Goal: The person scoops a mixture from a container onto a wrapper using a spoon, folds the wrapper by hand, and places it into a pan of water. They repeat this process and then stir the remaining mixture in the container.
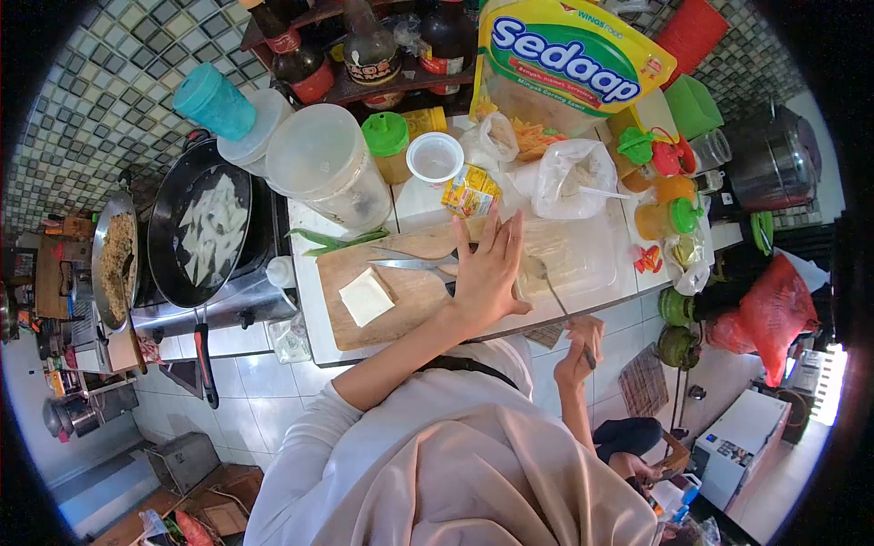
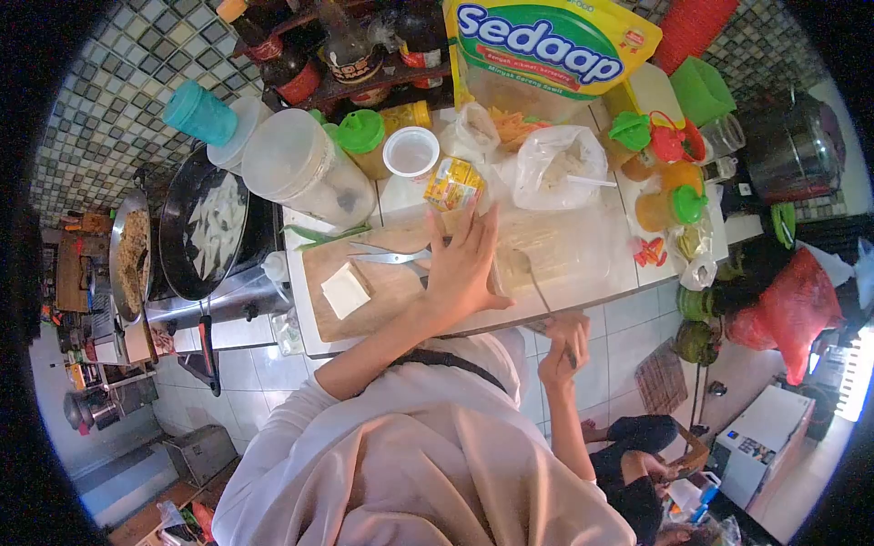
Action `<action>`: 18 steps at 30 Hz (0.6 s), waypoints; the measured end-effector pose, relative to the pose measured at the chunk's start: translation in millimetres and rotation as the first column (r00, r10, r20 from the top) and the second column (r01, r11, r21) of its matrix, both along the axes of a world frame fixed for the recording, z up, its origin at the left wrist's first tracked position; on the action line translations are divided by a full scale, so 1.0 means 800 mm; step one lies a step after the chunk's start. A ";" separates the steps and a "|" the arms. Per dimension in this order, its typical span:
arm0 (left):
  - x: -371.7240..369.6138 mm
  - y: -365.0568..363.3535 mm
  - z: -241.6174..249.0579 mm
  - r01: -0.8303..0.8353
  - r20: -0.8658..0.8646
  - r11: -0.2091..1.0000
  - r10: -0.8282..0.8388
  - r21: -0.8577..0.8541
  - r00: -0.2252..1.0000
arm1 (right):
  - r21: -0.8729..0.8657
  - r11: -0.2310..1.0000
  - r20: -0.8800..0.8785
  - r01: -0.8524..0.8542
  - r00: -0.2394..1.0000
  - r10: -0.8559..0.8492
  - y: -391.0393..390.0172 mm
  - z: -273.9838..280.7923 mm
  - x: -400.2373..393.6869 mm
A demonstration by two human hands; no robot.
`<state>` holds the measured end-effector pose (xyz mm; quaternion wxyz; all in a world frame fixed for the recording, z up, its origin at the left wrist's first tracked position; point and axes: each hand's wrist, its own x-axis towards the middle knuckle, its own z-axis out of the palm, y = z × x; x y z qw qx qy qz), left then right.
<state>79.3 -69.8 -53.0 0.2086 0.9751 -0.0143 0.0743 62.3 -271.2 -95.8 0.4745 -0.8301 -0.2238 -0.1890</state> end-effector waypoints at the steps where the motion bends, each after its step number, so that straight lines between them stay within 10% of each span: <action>1: 0.000 0.000 -0.001 -0.001 0.001 1.000 0.001 0.001 1.000 | -0.025 0.999 0.046 -0.038 0.998 0.039 -0.002 0.004 0.004; 18: -0.007 -0.004 0.002 -0.001 -0.020 0.999 0.002 0.036 1.000 | 0.123 0.975 -0.017 0.183 0.983 -0.183 -0.017 -0.006 0.033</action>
